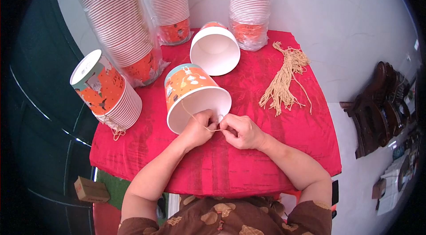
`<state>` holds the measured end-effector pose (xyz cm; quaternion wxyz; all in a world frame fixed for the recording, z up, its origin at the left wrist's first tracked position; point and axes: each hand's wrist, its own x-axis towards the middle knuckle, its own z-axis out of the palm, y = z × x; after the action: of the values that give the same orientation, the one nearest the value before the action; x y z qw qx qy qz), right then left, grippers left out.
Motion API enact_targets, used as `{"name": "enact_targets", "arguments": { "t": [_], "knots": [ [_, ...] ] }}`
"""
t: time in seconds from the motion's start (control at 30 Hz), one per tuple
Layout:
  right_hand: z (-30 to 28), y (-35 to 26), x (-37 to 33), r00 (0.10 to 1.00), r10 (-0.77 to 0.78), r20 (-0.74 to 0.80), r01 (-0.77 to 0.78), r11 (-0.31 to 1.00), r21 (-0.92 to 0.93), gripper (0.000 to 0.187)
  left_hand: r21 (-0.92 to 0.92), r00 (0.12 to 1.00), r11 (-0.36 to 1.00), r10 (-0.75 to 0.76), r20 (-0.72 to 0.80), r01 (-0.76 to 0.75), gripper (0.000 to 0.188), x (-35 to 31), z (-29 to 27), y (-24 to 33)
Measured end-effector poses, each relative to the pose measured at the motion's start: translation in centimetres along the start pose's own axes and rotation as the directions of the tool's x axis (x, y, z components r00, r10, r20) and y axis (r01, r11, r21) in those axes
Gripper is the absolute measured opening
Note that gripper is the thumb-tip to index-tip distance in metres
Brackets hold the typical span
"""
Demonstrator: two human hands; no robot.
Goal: Attaching elastic strings to paper cups by threading them through pre-made holes to create party hats.
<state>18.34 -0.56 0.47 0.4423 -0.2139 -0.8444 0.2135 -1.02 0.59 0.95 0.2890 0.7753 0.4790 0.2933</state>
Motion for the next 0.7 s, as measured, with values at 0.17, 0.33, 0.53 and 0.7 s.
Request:
{"name": "enact_targets", "arguments": {
  "t": [0.17,0.33,0.53,0.7],
  "knots": [
    [-0.1,0.0,-0.2,1.0,0.027,-0.004,-0.027,0.998,-0.059,0.013,-0.122,0.997,0.99,-0.077,-0.029,0.073,0.008,0.1,-0.3,0.2],
    [-0.2,0.2,-0.5,0.995,0.005,0.095,0.004,0.995,-0.098,0.011,-0.217,0.986,0.965,-0.159,-0.048,0.145,0.009,0.4,0.0,-0.6],
    [-0.5,0.1,0.1,0.941,0.033,-0.336,-0.051,0.998,-0.046,0.015,-0.328,0.978,0.933,-0.186,-0.092,0.146,0.011,0.6,1.1,-0.7],
    [0.3,-0.1,0.4,0.869,0.308,-0.388,-0.358,0.932,-0.062,0.01,-0.353,0.979,0.931,-0.152,-0.133,0.097,0.01,0.8,1.7,-0.8]
  ]
}}
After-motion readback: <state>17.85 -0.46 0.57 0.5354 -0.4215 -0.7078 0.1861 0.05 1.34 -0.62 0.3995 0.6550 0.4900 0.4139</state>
